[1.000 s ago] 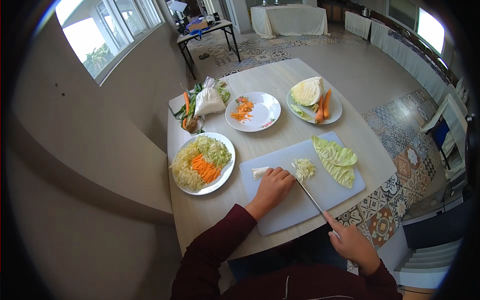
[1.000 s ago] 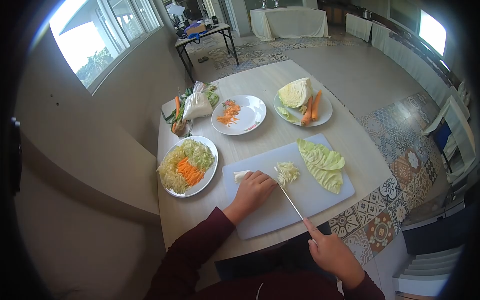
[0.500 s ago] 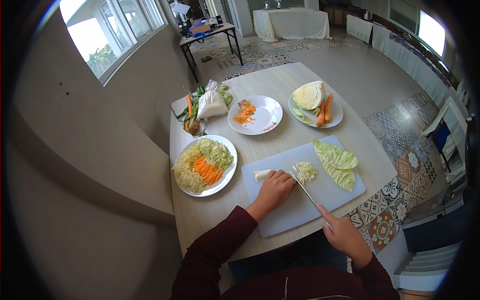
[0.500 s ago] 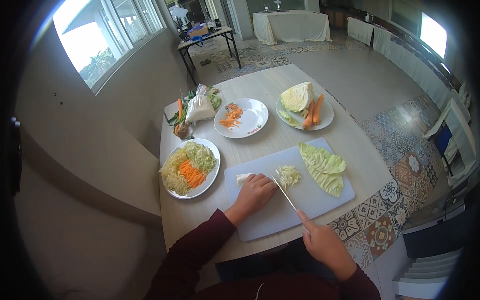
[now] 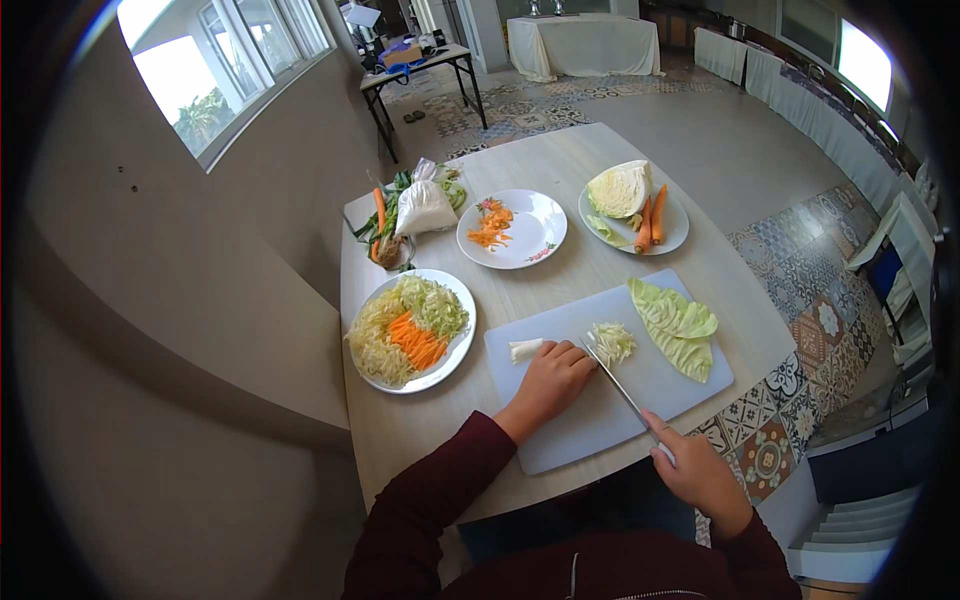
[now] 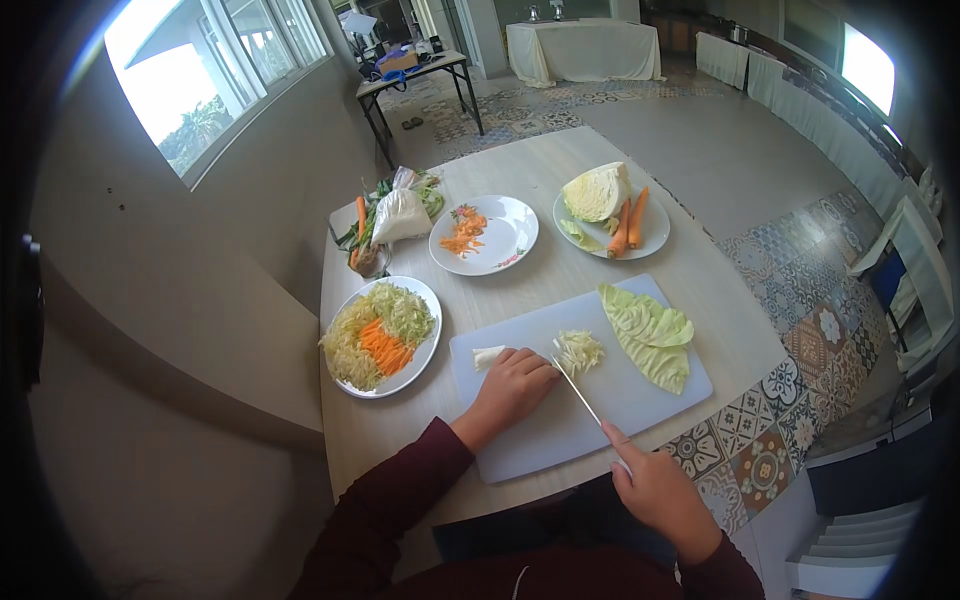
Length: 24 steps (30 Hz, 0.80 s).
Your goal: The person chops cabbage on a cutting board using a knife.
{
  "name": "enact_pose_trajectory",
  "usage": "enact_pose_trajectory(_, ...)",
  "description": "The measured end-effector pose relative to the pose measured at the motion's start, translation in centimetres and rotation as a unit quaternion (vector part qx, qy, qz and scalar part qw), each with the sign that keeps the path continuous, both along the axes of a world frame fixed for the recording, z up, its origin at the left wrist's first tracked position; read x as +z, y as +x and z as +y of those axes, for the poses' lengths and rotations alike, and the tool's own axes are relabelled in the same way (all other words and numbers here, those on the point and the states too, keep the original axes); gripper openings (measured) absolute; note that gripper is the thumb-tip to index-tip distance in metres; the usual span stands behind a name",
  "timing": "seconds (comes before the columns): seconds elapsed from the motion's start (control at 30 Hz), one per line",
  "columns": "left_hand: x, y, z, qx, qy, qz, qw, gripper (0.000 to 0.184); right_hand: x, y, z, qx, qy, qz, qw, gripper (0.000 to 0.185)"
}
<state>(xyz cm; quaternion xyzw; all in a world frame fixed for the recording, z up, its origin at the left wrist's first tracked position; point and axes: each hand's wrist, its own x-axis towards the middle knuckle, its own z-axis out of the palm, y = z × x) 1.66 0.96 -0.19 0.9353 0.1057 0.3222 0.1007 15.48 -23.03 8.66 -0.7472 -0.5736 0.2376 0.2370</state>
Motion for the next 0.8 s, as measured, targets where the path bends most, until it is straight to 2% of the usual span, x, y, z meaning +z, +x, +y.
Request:
enact_pose_trajectory(0.57, 0.2, -0.1, -0.1, 0.019, -0.022, 0.026, 0.999, 0.009, 0.2, -0.3, -0.1, -0.003, -0.001, 0.003, 1.0, 0.056)
enact_pose_trajectory(0.8, 0.0, -0.1, 0.0, 0.01, -0.024, 0.029, 0.999, 0.011, 1.4, -0.8, 0.2, -0.018, -0.036, 0.033, 0.999, 0.057)
